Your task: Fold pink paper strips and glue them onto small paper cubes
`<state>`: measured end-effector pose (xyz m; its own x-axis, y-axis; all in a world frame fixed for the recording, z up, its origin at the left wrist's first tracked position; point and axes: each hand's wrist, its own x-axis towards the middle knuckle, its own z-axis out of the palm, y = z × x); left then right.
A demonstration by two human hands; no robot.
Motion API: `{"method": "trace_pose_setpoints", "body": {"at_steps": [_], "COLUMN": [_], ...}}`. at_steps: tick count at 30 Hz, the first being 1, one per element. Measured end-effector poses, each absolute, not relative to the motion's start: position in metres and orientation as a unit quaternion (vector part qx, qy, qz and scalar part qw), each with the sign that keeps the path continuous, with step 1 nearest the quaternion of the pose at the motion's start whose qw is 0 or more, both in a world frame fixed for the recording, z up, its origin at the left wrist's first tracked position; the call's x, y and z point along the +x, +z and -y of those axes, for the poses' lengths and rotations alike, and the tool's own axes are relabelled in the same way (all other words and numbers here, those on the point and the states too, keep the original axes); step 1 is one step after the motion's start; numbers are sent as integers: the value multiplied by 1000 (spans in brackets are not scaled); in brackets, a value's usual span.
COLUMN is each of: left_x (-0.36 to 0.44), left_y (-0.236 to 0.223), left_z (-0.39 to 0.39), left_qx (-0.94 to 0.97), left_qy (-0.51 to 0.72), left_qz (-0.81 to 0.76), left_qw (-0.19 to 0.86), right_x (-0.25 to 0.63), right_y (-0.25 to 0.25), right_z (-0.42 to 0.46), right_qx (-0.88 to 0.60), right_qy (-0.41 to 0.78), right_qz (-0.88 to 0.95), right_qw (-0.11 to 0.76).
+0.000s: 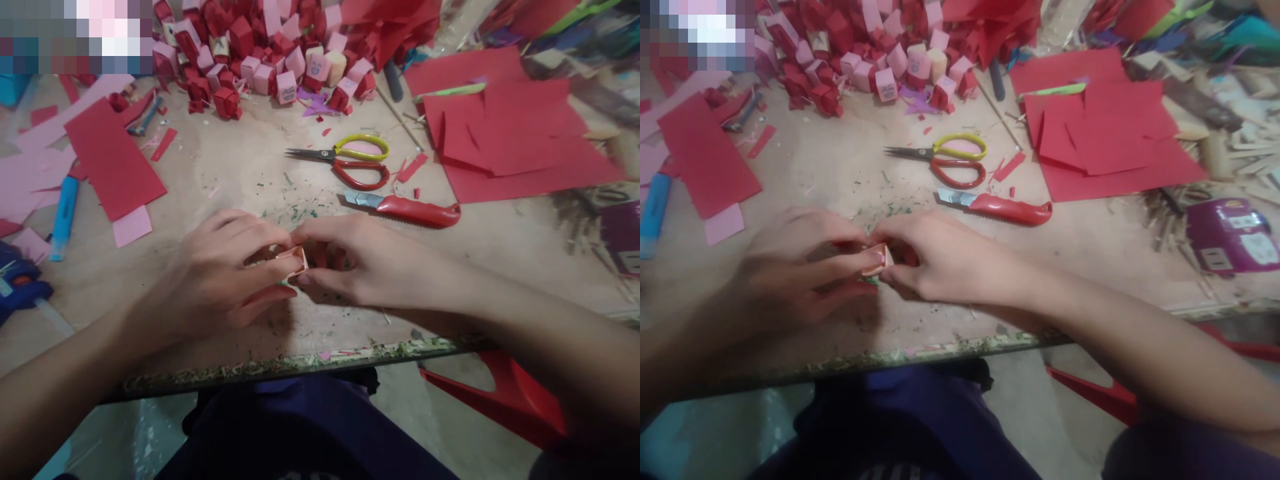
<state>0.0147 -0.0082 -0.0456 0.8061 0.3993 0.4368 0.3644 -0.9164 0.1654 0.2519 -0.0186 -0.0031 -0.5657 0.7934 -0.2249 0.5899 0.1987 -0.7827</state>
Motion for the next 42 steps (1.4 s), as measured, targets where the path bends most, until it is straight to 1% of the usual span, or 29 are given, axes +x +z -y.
{"method": "trace_pose_setpoints", "body": {"at_steps": [8, 14, 19, 26, 30, 35, 37, 39, 42], "left_x": [18, 18, 18, 20, 19, 22, 25, 27, 29], "left_y": [-43, -43, -43, -43, -44, -47, -47, -46, -45], "left_z": [8, 8, 8, 8, 7, 8, 9, 10, 12], "left_qx": [958, 961, 968, 970, 968, 941, 921, 910, 903], "left_qy": [215, 179, 150, 132, 157, 223, 246, 260, 267], "left_qz": [-185, -194, -188, -189, -191, -236, -268, -288, -308], "left_qw": [-38, -77, -77, -78, -39, 98, 136, 148, 136], "right_x": [250, 252, 254, 254, 253, 253, 252, 252, 249], "right_y": [-3, -6, -10, -12, -11, -10, -9, -9, -8], "right_z": [21, 19, 16, 13, 13, 15, 17, 19, 22], "right_qx": [-476, -464, -428, -421, -429, -433, -432, -437, -448], "right_qy": [478, 439, 400, 402, 403, 390, 385, 388, 400], "right_qz": [730, 763, 804, 809, 804, 807, 809, 805, 790], "right_qw": [112, 102, 100, 87, 86, 92, 97, 107, 121]}}
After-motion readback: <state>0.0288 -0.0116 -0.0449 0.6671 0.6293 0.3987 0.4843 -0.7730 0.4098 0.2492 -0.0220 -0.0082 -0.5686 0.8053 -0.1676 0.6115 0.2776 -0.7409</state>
